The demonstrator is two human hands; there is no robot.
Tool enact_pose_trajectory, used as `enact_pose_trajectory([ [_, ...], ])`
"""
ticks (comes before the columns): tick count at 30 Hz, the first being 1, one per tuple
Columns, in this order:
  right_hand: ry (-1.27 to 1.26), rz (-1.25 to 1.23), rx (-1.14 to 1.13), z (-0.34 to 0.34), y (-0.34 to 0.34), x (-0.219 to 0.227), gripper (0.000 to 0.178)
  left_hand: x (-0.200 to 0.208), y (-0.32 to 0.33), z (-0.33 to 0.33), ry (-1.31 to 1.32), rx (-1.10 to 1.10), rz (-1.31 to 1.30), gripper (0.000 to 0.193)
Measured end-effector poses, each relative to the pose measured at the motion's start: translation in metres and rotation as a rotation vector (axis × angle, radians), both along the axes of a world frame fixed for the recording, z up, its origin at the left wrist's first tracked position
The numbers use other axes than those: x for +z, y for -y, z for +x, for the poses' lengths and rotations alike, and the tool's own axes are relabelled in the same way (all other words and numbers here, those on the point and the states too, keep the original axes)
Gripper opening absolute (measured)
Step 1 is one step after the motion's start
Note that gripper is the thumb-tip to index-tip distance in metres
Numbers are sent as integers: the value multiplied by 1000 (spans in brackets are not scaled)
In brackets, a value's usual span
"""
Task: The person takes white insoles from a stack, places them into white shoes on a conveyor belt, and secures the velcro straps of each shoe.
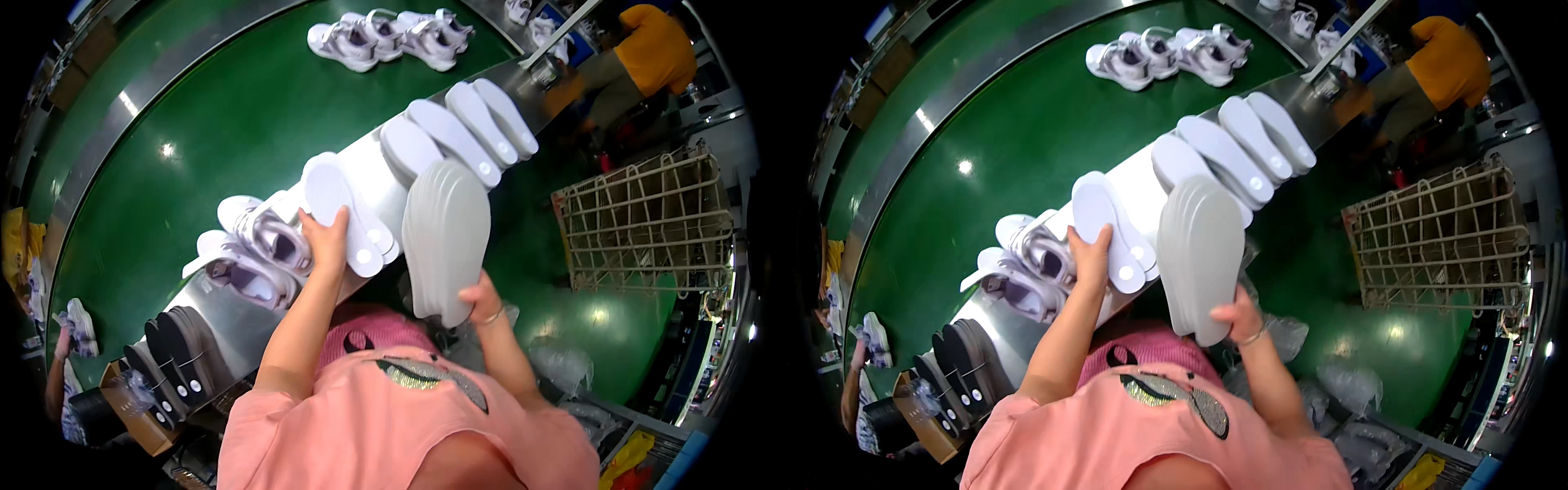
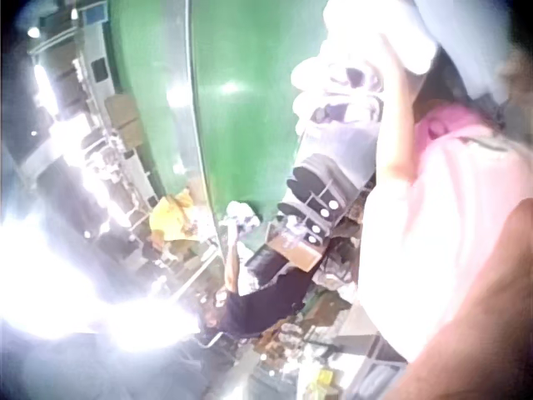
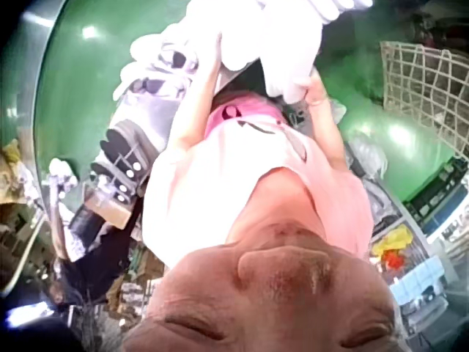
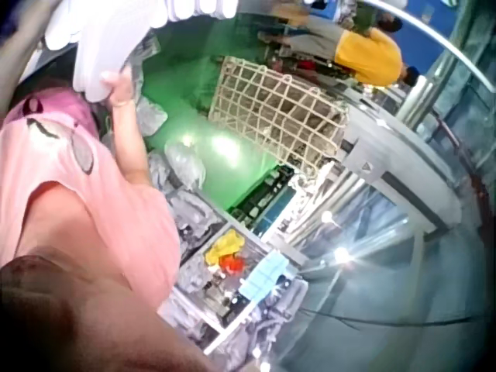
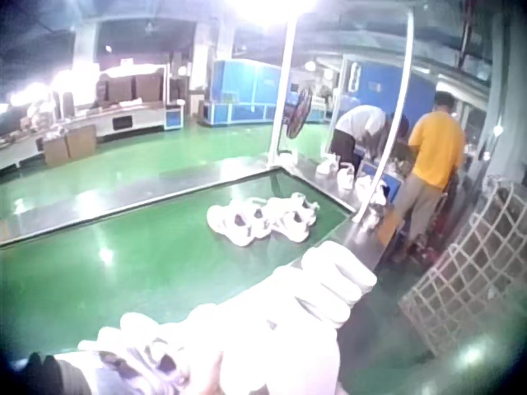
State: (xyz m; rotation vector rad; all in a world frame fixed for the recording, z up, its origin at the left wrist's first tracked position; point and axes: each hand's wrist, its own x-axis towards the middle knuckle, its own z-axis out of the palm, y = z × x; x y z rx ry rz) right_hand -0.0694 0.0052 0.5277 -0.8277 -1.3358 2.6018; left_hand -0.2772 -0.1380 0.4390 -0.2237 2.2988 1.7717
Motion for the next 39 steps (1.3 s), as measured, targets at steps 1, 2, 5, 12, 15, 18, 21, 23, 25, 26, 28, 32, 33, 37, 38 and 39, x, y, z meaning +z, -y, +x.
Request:
enact_pose_trajectory([
  [1, -77, -181, 4, -4, 0, -2, 69, 9, 3, 6, 11, -30, 121, 92],
  [2, -165, -340, 11, -16, -1, 0, 71, 18, 6, 7, -4, -83, 71, 90],
  [5, -204, -557, 30, -38, 6, -7, 77, 14, 18, 9, -66, -115, 120, 87],
  [12, -491, -788, 505, -93, 24, -2, 88, 113, 16, 24, 76, -514, 611, 83],
  [15, -370, -1047, 736, -109, 20, 0, 76, 122, 18, 1, 524, -809, 1012, 83],
  [18, -333, -660, 665, -129, 7, 6, 63, 133, 13, -2, 404, -595, 1026, 78],
  [21, -261, -38, 496, -152, -54, 4, 44, 155, 12, -3, 387, -447, 935, 77],
  [23, -376, -1, 327, -178, -64, 33, 51, 146, 9, 9, 423, -419, 906, 78],
  [25, -561, 160, 298, -203, -58, 56, 55, 150, 5, 22, 495, -412, 873, 84],
  [26, -648, 208, 320, -210, -52, 63, 55, 147, 5, 25, 474, -437, 859, 86],
  [28, -544, 338, 594, -210, -44, 67, 54, 139, 6, 29, 432, -485, 830, 89],
  [32, -586, 301, 492, -208, -31, 54, 49, 140, 10, 32, 338, -483, 614, 91],
  [33, -547, 228, 397, -208, -26, 53, 47, 138, 8, 29, 315, -470, 598, 93],
  [37, -389, -2, 381, -198, -18, 39, 53, 131, -4, 14, -99, -252, 333, 100],
  [38, -369, -17, 382, -189, -15, 37, 54, 131, -9, 9, -112, -233, 334, 100],
  [39, -340, -40, 386, -177, -9, 33, 55, 130, -12, 8, -117, -209, 330, 100],
])
